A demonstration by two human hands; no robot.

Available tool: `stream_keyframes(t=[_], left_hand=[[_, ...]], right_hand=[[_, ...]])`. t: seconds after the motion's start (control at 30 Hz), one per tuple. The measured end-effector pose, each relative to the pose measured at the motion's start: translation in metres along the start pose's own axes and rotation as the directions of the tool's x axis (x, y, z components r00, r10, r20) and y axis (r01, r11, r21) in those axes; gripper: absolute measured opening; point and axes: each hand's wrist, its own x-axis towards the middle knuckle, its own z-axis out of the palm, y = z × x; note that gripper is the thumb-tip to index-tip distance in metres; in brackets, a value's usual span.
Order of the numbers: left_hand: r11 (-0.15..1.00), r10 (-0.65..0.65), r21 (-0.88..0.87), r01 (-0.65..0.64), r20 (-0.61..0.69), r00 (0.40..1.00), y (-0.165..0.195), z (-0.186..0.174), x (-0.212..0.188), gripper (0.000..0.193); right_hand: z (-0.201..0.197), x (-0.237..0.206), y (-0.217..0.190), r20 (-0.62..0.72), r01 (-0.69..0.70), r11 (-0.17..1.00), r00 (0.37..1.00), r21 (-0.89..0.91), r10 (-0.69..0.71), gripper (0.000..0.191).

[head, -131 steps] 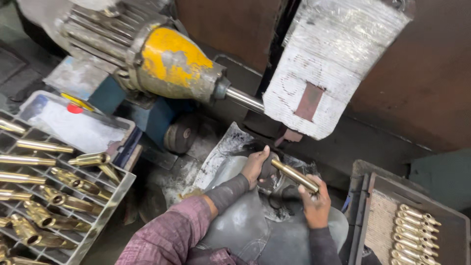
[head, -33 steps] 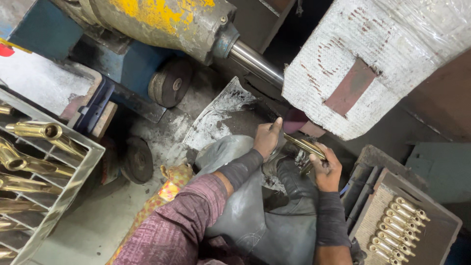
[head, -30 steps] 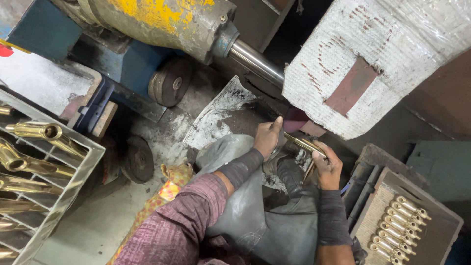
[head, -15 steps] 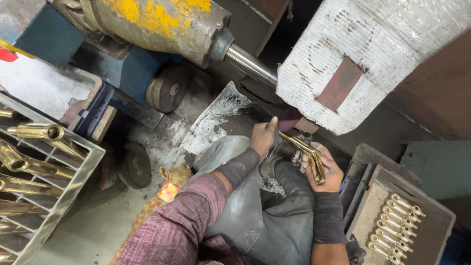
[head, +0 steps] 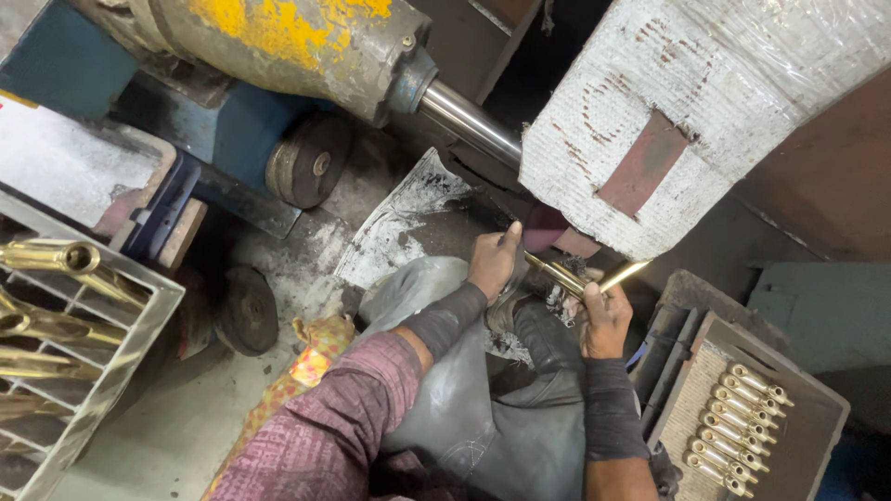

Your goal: The person repeatedly picks up brass-colored metal parts from a crate and presses them against a rotating grinding wheel to polish their surfaces. After polishing, the person places the parts back into the crate.

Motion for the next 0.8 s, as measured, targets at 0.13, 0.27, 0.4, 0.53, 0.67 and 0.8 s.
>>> stream_keyframes(t=[0.13, 0.27, 0.4, 0.53, 0.67, 0.8], left_hand=[[1.000, -0.016, 0.025, 0.016, 0.005, 1.000, 0.005, -0.001, -0.001, 0.059], [0.979, 0.001, 0.202, -0.005, 0.023, 1.000, 0.012, -0.008, -0.005, 0.066], [0.933, 0.094, 0.349, -0.091, 0.008, 0.996, 0.020, -0.020, -0.014, 0.072], [0.992, 0.021, 0.120, -0.039, 0.143, 0.989, 0.024, -0.029, -0.028, 0.072], [0.996, 0.032, 0.073, -0.045, 0.163, 0.986, 0.030, -0.027, -0.035, 0.068], [0.979, 0.131, 0.138, -0.151, 0.146, 0.980, 0.033, -0.024, -0.032, 0.063]], right_hand=[[-0.013, 0.016, 0.011, -0.043, -0.193, 0.979, 0.980, 0.069, 0.196, 0.028], [-0.008, 0.017, 0.011, 0.006, -0.473, 0.832, 0.870, 0.291, 0.493, 0.023], [-0.003, -0.009, 0.003, -0.111, -0.422, 0.907, 0.901, 0.000, 0.419, 0.028], [0.008, -0.034, -0.014, -0.029, 0.110, 0.929, 0.991, -0.353, -0.129, 0.029], [0.012, -0.030, -0.019, -0.003, 0.214, 0.916, 0.973, -0.338, -0.229, 0.034], [0.005, -0.015, -0.005, 0.047, 0.280, 0.878, 0.958, -0.388, -0.284, 0.036]])
